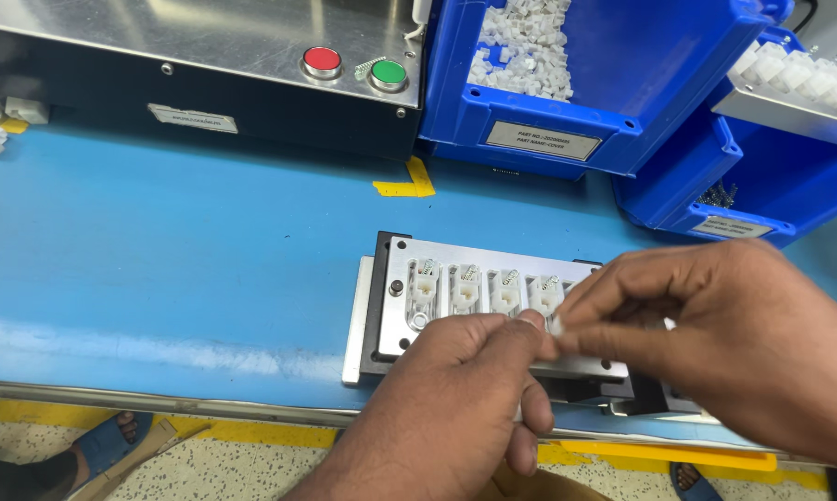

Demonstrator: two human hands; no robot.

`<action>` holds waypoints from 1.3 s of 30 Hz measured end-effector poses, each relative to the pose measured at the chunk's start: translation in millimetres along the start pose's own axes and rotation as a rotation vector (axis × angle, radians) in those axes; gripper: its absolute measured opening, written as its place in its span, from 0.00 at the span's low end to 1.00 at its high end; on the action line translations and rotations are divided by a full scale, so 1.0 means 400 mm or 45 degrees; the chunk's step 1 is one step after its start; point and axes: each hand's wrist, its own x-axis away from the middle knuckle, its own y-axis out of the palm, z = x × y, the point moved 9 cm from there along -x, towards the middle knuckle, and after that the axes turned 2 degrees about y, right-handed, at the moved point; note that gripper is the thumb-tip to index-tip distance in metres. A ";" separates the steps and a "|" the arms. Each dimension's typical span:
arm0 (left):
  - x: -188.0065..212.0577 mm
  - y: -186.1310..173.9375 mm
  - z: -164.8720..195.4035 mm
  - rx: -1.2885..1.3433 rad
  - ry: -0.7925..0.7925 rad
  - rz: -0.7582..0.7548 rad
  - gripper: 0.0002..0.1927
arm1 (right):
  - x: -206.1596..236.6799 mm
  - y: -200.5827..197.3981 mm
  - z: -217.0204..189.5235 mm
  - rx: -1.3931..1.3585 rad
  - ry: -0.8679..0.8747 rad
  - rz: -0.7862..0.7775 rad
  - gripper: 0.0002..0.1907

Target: The person takes metal springs from a blue parts bin and inserts them into white plastic housings seated in an aluminum fixture, then picks white plastic covers and presses them onto the spring-loaded housings, working on one housing at a time along the fixture.

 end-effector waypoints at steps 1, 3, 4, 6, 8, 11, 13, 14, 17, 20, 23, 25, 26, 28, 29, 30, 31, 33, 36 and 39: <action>0.001 0.000 0.009 0.019 0.047 -0.006 0.21 | -0.006 -0.019 -0.033 -0.073 -0.162 0.089 0.06; 0.003 -0.007 0.023 0.059 0.139 -0.007 0.24 | -0.004 -0.042 -0.063 -0.163 -0.329 0.214 0.06; 0.002 -0.011 0.025 0.075 0.160 -0.004 0.24 | -0.003 -0.049 -0.061 -0.174 -0.328 0.254 0.06; 0.003 -0.020 0.025 0.106 0.197 0.002 0.24 | -0.004 -0.059 -0.064 -0.163 -0.332 0.311 0.06; 0.002 -0.027 0.018 0.095 0.176 0.010 0.24 | -0.006 -0.063 -0.074 -0.109 -0.352 0.337 0.07; 0.001 -0.029 0.017 0.084 0.169 -0.006 0.24 | -0.017 -0.055 -0.098 0.028 -0.359 0.308 0.08; 0.000 -0.034 0.016 0.070 0.162 -0.001 0.24 | -0.029 -0.049 -0.102 0.180 -0.294 0.262 0.07; -0.001 -0.035 0.015 0.058 0.156 0.002 0.24 | -0.023 -0.049 -0.112 0.252 -0.348 0.271 0.08; -0.010 -0.032 0.015 0.047 0.169 -0.015 0.24 | 0.006 -0.056 -0.164 0.378 -0.696 0.324 0.11; -0.020 -0.039 0.009 0.062 0.199 -0.004 0.24 | 0.005 -0.061 -0.184 0.293 -0.974 0.238 0.12; -0.027 -0.022 0.020 0.124 0.326 -0.066 0.25 | -0.156 -0.046 -0.087 0.067 -0.353 -0.164 0.11; -0.020 -0.025 0.023 0.154 0.389 -0.076 0.25 | -0.230 -0.031 -0.063 -0.011 -0.234 -0.354 0.14; -0.018 -0.025 0.023 0.151 0.395 -0.075 0.24 | -0.252 -0.018 -0.058 -0.032 -0.239 -0.439 0.16; -0.013 -0.031 0.024 0.189 0.384 -0.047 0.23 | -0.278 -0.019 -0.069 -0.048 -0.281 -0.476 0.22; -0.009 -0.031 0.022 0.225 0.372 -0.022 0.24 | -0.274 -0.017 -0.078 -0.054 -0.310 -0.483 0.25; -0.008 -0.031 0.027 0.259 0.368 -0.002 0.24 | -0.265 -0.029 -0.089 -0.049 -0.314 -0.416 0.24; -0.010 -0.033 0.031 0.263 0.335 0.023 0.23 | -0.246 -0.042 -0.099 -0.048 -0.301 -0.353 0.23; -0.005 -0.035 0.013 0.251 0.205 0.054 0.21 | -0.173 -0.031 -0.105 -0.160 -0.251 -0.249 0.20; 0.017 -0.036 0.029 0.461 0.303 0.115 0.24 | -0.066 -0.020 -0.108 -0.450 -0.152 -0.113 0.16; 0.035 -0.054 0.050 0.452 0.387 0.163 0.23 | -0.009 0.042 -0.115 -0.744 -0.111 -0.244 0.15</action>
